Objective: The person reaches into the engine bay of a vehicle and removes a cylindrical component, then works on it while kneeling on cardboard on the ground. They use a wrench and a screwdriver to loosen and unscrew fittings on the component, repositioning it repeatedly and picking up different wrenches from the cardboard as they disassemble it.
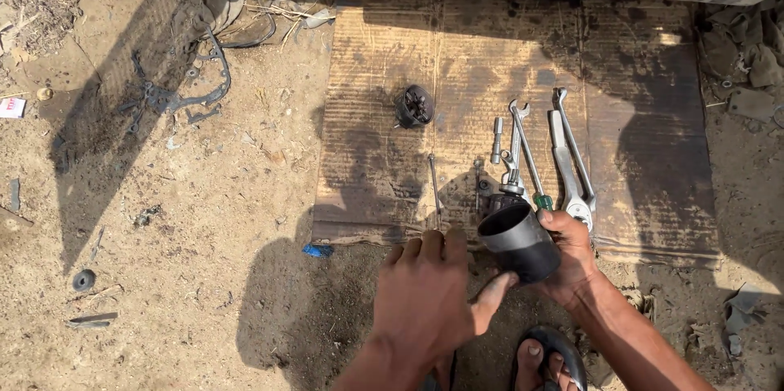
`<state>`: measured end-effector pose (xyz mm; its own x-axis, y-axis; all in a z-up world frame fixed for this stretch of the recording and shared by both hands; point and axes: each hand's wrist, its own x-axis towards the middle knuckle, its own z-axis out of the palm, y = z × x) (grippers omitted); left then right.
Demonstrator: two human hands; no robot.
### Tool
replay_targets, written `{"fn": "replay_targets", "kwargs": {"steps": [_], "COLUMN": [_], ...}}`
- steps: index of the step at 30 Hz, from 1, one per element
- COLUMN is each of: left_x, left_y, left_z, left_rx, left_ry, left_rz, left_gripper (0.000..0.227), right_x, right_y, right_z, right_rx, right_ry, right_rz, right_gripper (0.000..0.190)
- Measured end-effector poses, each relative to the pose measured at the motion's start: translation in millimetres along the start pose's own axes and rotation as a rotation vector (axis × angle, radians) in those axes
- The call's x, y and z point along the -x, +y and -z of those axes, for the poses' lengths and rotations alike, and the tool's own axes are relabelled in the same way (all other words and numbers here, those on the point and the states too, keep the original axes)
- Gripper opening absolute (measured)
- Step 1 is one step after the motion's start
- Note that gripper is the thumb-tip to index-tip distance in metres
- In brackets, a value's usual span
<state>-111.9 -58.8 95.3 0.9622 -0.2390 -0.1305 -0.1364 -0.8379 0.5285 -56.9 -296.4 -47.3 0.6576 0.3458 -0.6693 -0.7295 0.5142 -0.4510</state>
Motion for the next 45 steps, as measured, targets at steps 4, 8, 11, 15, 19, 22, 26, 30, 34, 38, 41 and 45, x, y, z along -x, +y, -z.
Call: {"fn": "replay_targets", "kwargs": {"steps": [4, 8, 11, 15, 19, 22, 26, 30, 34, 38, 41, 45], "left_x": [67.0, 64.0, 58.8, 53.1, 19.5, -34.0, -108.8, -173.3, -197.5, -224.4, -226.4, -199.5], "left_y": [-34.4, -34.8, -31.6, -31.8, -54.9, -50.1, -84.3, -127.3, -120.1, -132.7, -147.4, -116.7], "left_z": [-65.7, -81.0, -53.1, -33.0, -8.1, 57.4, 86.1, 60.5, 37.3, 10.2, -16.2, 6.7], "left_rx": [-0.204, -0.304, -0.320, -0.367, -0.456, -0.361, -0.077, 0.078, 0.184, 0.264, 0.334, 0.753], "left_ry": [0.074, -0.131, -0.216, -0.567, -0.604, -0.820, -0.543, -0.208, -0.156, -0.113, -0.089, -0.013], "left_rz": [-0.174, -0.531, -0.730, -0.630, -0.397, -0.022, 0.255, 0.332, 0.385, 0.425, 0.455, 0.625], "left_gripper": [0.038, 0.021, 0.022, 0.029, 0.020, 0.029, 0.062, 0.083, 0.101, 0.107, 0.096, 0.075], "right_x": [8.1, 6.0, 2.2, 6.0, 1.0, 0.9, -2.0, 2.0, -9.1, -12.0, -10.6, -11.0], "right_y": [0.0, 6.1, 6.3, 0.7, -2.7, -11.3, -21.5, -32.0, -40.3, -56.7, -57.6, -62.7], "right_z": [-12.1, -10.4, -9.4, -8.6, 2.9, -13.2, -29.6, -49.3, -40.9, -47.0, -49.4, -58.8], "right_rx": [0.113, 0.057, 0.099, 0.109, 0.100, 0.107, 0.110, 0.140, 0.087, 0.029, 0.040, 0.071], "right_ry": [0.034, 0.017, 0.070, 0.086, 0.086, 0.199, 0.230, 0.159, 0.120, -0.010, -0.001, -0.015], "right_rz": [0.019, 0.006, 0.008, 0.056, 0.023, 0.005, -0.028, 0.006, 0.086, 0.084, 0.057, 0.070], "right_gripper": [0.083, 0.077, 0.073, 0.073, 0.076, 0.078, 0.081, 0.080, 0.074, 0.067, 0.067, 0.065]}}
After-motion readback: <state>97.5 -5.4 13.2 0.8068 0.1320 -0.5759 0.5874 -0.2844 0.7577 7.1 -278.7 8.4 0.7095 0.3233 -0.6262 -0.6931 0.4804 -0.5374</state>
